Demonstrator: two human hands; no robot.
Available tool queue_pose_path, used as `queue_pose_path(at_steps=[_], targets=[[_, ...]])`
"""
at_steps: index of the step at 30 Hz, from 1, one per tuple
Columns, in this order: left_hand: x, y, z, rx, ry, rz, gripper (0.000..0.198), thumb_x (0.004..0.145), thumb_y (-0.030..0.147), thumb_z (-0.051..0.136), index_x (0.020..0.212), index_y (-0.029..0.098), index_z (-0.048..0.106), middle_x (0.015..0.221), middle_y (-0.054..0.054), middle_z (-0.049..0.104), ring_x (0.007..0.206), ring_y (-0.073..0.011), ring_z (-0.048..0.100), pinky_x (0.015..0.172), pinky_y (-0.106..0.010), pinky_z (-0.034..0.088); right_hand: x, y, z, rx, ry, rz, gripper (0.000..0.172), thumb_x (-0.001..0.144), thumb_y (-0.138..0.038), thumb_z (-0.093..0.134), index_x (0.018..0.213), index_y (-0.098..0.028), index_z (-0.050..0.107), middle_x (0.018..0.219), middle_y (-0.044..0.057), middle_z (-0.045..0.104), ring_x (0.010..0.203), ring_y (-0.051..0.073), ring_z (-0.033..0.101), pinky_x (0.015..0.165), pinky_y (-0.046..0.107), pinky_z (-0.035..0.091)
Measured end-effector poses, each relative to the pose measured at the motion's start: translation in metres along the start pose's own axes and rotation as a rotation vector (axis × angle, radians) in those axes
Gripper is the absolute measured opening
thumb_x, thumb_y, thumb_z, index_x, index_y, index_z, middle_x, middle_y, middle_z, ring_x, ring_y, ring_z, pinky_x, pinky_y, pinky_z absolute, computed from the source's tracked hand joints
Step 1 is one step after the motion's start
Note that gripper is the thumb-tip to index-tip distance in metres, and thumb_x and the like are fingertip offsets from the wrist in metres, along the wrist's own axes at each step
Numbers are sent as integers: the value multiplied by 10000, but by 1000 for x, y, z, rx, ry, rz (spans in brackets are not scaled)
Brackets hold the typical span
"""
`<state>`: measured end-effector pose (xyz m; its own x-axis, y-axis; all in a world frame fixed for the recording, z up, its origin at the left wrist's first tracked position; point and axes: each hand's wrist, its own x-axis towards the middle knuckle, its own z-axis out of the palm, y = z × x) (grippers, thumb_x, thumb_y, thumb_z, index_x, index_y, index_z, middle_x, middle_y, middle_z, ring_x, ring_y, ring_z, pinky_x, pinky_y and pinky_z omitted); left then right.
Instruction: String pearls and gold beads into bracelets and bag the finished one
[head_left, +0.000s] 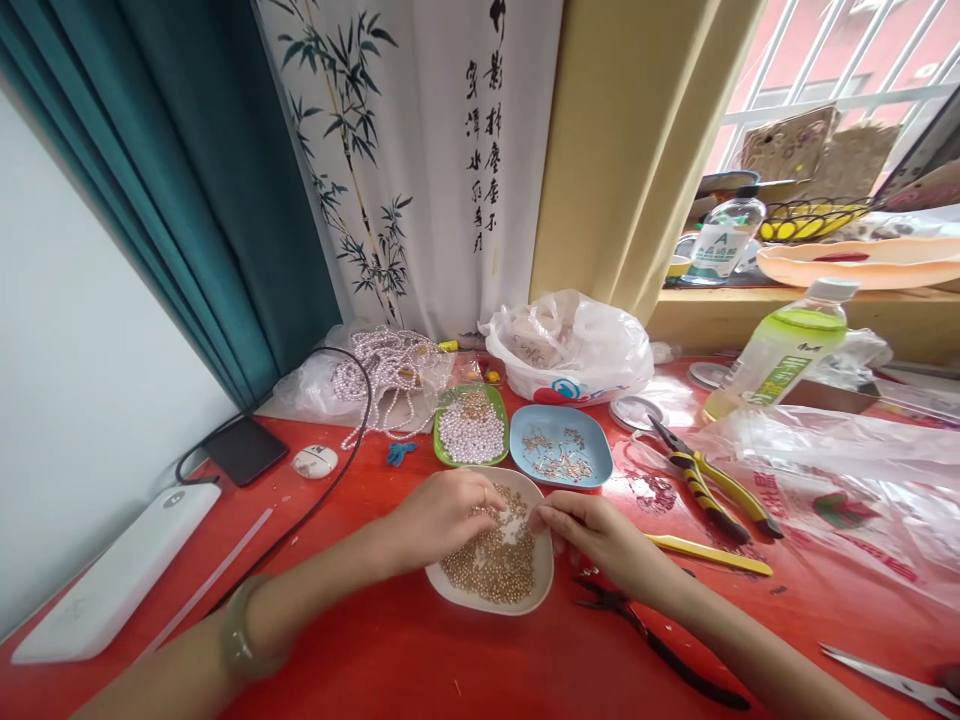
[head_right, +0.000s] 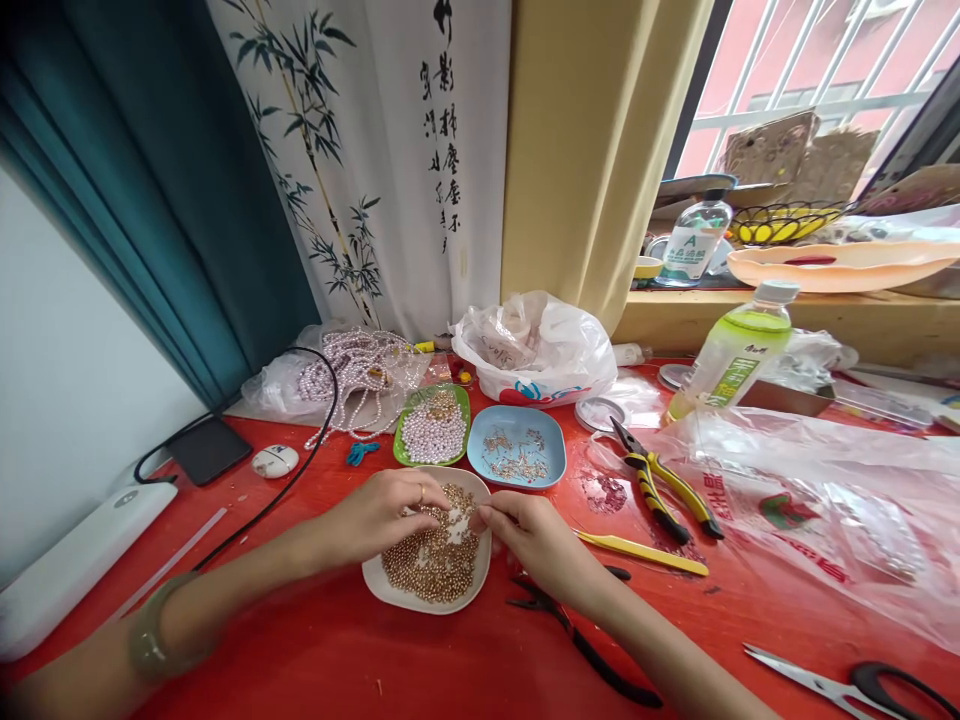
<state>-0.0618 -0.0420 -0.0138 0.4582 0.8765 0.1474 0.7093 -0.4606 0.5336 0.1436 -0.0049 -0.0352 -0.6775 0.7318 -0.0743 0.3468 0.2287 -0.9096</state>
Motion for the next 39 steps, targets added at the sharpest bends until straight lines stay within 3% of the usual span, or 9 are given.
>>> queue_pose_path(at_steps=[5,7,10,21,24,27,29,33,39], targets=[[13,-1,12,125,-107,-2,161,718,165,577,868,174,633,866,-37,627,848,-181,557,742,-283,423,3,5,-6,88,108,1,224,823,-333,405,799,-155,539,535,-41,454,441,92,435,431,221,344],[17,-3,15,152,-140,2,91,714,164,572,777,174,638,790,-25,629,786,-171,567,703,-268,419,4,3,-8,154,110,-1,219,807,-330,423,887,-154,525,575,-38,485,452,93,464,446,229,366],[21,-6,17,157,-149,-6,69,718,165,560,706,166,628,757,-24,634,755,-171,572,679,-264,411,6,0,-8,227,83,-15,209,795,-352,441,818,-156,509,582,-36,505,460,89,483,472,237,390],[21,-11,4,-222,-150,-69,135,725,193,550,810,175,653,841,-24,670,778,-162,590,710,-265,418,5,0,-7,315,129,24,240,756,-420,465,718,-185,434,598,-27,529,456,83,488,486,244,412],[24,-18,-6,-291,108,-164,164,776,236,485,783,188,642,794,-17,662,748,-163,586,702,-274,421,5,1,-10,261,142,12,221,770,-404,428,722,-189,431,601,-19,535,460,93,494,493,252,421],[30,-43,-13,-289,627,-319,119,754,254,511,808,181,589,832,-31,612,783,-171,553,739,-292,414,5,4,-14,62,191,-25,172,812,-341,374,755,-192,440,609,-5,560,514,121,532,531,267,434],[32,-68,-15,-323,922,-480,234,657,268,621,858,183,536,874,-20,556,787,-162,531,746,-287,412,3,7,-16,-209,234,-43,146,828,-283,366,777,-195,471,631,9,599,569,147,564,556,280,428],[35,-104,-12,-359,1021,-624,364,590,279,672,886,171,488,945,-32,497,905,-181,495,780,-299,389,0,10,-14,-807,265,-47,206,848,-205,365,828,-205,570,756,50,669,671,201,615,537,279,396],[35,-110,-9,-623,788,-690,261,556,298,691,716,131,571,659,-28,587,590,-152,552,483,-224,392,-3,8,-7,-1105,255,-201,186,830,-184,433,815,-174,618,728,74,647,708,223,615,469,251,356]])
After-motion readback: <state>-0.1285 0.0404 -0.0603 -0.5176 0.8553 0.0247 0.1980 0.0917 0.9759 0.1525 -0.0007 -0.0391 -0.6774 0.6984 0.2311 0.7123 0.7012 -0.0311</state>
